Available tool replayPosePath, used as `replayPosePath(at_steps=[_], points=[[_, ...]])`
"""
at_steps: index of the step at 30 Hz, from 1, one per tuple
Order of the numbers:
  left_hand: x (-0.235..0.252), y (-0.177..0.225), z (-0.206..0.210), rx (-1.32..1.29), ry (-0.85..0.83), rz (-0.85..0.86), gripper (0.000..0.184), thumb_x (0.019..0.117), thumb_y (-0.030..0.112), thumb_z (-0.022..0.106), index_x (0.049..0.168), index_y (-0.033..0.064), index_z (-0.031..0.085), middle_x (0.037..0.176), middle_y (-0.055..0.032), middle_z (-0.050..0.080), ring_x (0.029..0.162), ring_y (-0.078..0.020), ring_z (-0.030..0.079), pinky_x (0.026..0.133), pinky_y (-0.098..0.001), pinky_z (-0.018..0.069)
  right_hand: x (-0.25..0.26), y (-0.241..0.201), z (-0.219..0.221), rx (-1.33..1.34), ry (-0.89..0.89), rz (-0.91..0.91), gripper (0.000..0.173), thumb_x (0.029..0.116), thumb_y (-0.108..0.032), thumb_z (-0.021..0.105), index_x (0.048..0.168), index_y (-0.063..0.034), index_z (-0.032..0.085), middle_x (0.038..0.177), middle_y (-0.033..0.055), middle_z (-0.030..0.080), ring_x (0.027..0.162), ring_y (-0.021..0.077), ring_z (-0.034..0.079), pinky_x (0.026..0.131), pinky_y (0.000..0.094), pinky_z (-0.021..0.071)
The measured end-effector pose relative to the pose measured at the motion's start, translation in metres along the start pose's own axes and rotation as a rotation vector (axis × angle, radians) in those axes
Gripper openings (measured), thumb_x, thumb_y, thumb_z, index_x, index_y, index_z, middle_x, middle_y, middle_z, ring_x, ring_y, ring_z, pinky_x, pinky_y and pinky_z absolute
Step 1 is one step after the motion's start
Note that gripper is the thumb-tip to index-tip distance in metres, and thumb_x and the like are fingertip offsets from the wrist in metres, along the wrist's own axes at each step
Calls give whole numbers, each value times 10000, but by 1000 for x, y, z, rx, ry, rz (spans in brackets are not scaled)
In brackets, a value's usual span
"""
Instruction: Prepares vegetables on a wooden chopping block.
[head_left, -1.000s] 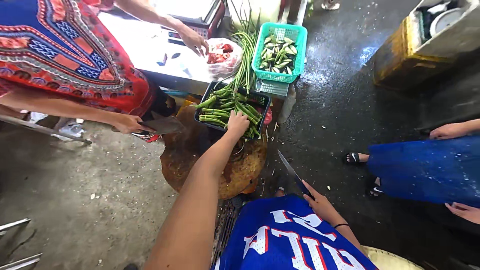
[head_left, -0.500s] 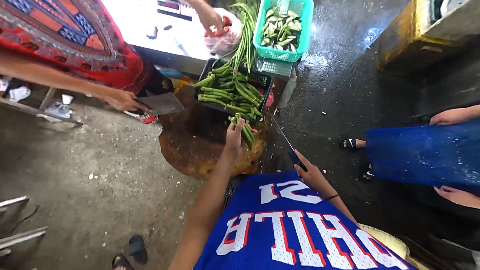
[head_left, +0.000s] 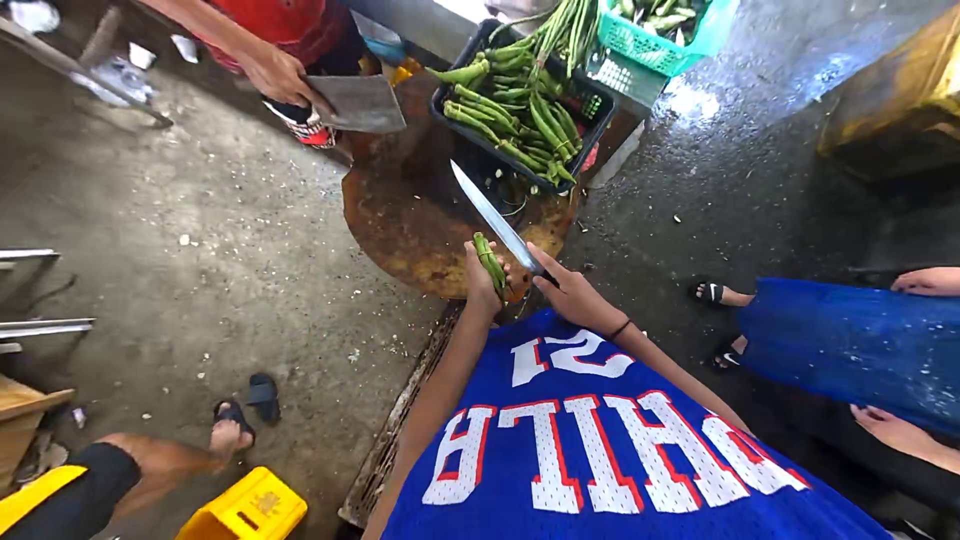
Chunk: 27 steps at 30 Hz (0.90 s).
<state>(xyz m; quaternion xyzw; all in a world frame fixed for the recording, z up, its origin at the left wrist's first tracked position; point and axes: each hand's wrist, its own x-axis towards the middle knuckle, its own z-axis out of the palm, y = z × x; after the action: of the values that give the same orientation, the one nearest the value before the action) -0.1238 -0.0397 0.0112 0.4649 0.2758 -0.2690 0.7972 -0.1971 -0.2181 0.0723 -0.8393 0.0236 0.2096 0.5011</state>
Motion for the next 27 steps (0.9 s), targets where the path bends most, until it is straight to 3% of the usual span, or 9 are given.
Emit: replayPosePath(at_steps=[4,5,6,7,11,18,21,23,27], points=[[7,10,5,-51,115,145,730,1046,681,130,1225,140,587,779,-30,644,660,-152,651,588,-332,576,-11,-7,0,165,-145,138,582,1118,-373,391,1649,-389,153,876,106,669,549,188,618,547,375,581],[7,12,9,-26,170,169,732,1038,696,151,1230,149,597,877,-48,680,759,-165,680,661,-372,594,-14,-10,0,183,-159,164,579,1117,-382,392,1648,-388,162,882,104,667,548,183,617,542,367,578],[7,14,10,-31,164,179,777,1026,720,159,1334,142,576,1073,-98,700,949,-214,695,808,-450,595,-16,-13,-1,185,-168,179,574,1117,-390,391,1647,-388,172,881,102,663,545,179,614,535,362,576],[11,15,12,-64,149,193,818,1023,722,148,1386,109,549,1166,-151,701,1042,-272,699,871,-502,592,-17,-16,-2,176,-173,193,570,1116,-398,389,1645,-392,177,874,98,658,543,175,612,532,360,575],[22,22,19,-163,24,216,869,1030,691,54,1375,45,520,1148,-191,717,1053,-325,711,884,-505,594,-26,-24,-8,125,-168,224,565,1119,-404,373,1643,-413,162,857,103,640,550,179,604,545,371,567],[23,34,29,-103,2,222,855,1038,684,76,1359,31,524,1156,-192,712,1041,-335,716,872,-518,601,-42,-21,-11,66,-148,215,570,1114,-427,371,1637,-445,144,824,93,633,539,181,603,532,377,568],[16,19,21,-30,-49,268,936,963,796,51,1288,123,614,1112,-119,725,964,-266,720,825,-465,612,-63,-25,-10,-20,-146,225,579,1107,-411,388,1639,-433,160,926,147,674,611,247,632,597,475,578],[27,27,17,-99,-20,297,969,984,761,47,1235,15,612,1032,-202,724,882,-325,725,758,-490,625,-64,-33,-13,-96,-142,200,585,1098,-401,417,1638,-422,192,975,160,697,668,277,664,657,526,591],[19,46,12,-199,87,247,800,1072,626,88,1387,11,492,1044,-205,723,858,-322,735,731,-477,624,-64,-18,-26,-175,-211,144,609,1082,-362,470,1636,-409,221,1099,187,713,773,311,704,753,567,586]])
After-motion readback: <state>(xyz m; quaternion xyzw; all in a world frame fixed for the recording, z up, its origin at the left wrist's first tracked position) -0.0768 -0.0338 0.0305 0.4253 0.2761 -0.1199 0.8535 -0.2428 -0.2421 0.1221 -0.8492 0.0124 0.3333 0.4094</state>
